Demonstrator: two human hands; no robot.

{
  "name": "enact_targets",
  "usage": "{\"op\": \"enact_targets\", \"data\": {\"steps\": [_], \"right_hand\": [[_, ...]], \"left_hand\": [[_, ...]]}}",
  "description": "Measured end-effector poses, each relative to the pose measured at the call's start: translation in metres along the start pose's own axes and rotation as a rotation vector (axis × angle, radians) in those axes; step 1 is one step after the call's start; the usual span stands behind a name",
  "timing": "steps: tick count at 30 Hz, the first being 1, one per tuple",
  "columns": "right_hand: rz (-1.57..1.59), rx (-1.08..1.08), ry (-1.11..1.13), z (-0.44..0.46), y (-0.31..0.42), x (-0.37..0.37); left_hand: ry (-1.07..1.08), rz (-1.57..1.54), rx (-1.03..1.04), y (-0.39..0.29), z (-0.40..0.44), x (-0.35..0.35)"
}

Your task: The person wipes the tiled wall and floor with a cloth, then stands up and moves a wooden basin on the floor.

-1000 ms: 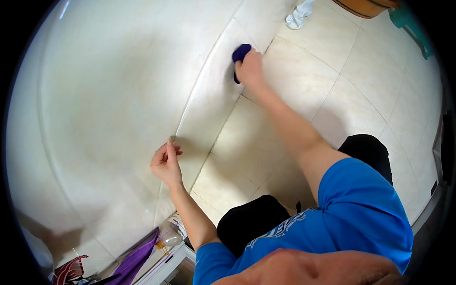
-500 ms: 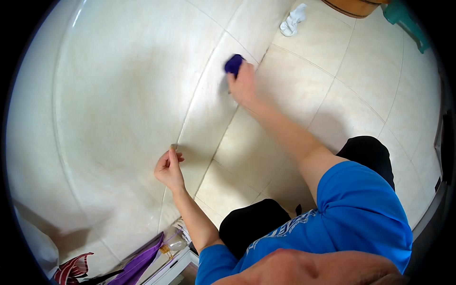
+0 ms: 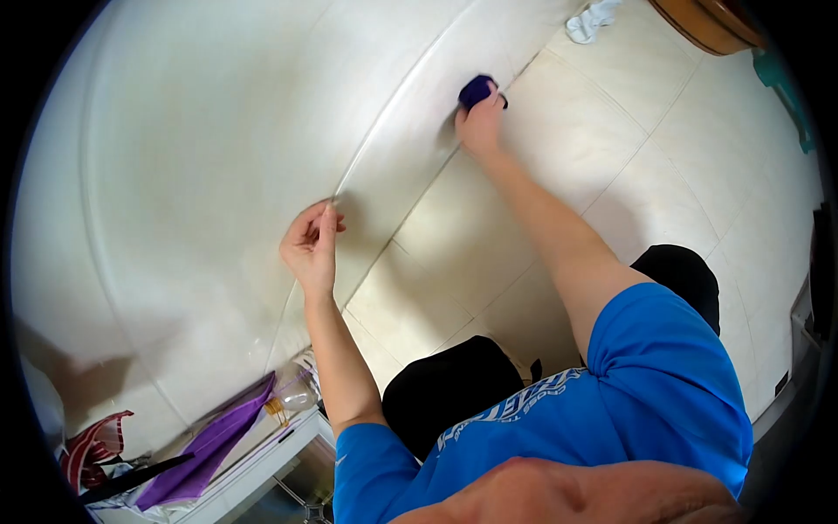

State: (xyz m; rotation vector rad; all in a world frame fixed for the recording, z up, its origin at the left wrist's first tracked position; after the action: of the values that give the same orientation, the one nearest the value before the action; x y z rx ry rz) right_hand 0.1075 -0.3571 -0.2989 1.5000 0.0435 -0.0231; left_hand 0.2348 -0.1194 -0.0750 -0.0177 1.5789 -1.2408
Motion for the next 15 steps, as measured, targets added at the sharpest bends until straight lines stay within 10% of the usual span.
{"op": "enact_targets", "data": {"steps": [6,12,15], "right_hand": [[-0.423,0.108,0.842,-0.149,-0.054,0.071],[-0.269,0.368,0.730,-0.136,-0.069,0.074],[0.336,0.420,0.541,-0.140,-0.033,0.078]], "left_hand": [[0.056,-0.031,0.051,0.003,-0.001,0.003],[0.068,-0.063,0.092,0.013,-0.002,0.000],[0.070,-0.072,0.126,0.015,0.000,0.001]]}}
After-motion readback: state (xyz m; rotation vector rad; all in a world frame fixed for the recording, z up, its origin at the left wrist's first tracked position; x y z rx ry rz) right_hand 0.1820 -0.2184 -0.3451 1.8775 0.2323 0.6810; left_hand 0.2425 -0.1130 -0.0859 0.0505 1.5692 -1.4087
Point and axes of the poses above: each hand's wrist, its own z-axis towards the middle knuckle, its own x-axis out of the palm, y = z × x, the point moved 6 cm from there along z, towards the middle knuckle, and after that the axes turned 14 degrees about z, right-handed, at the moved point
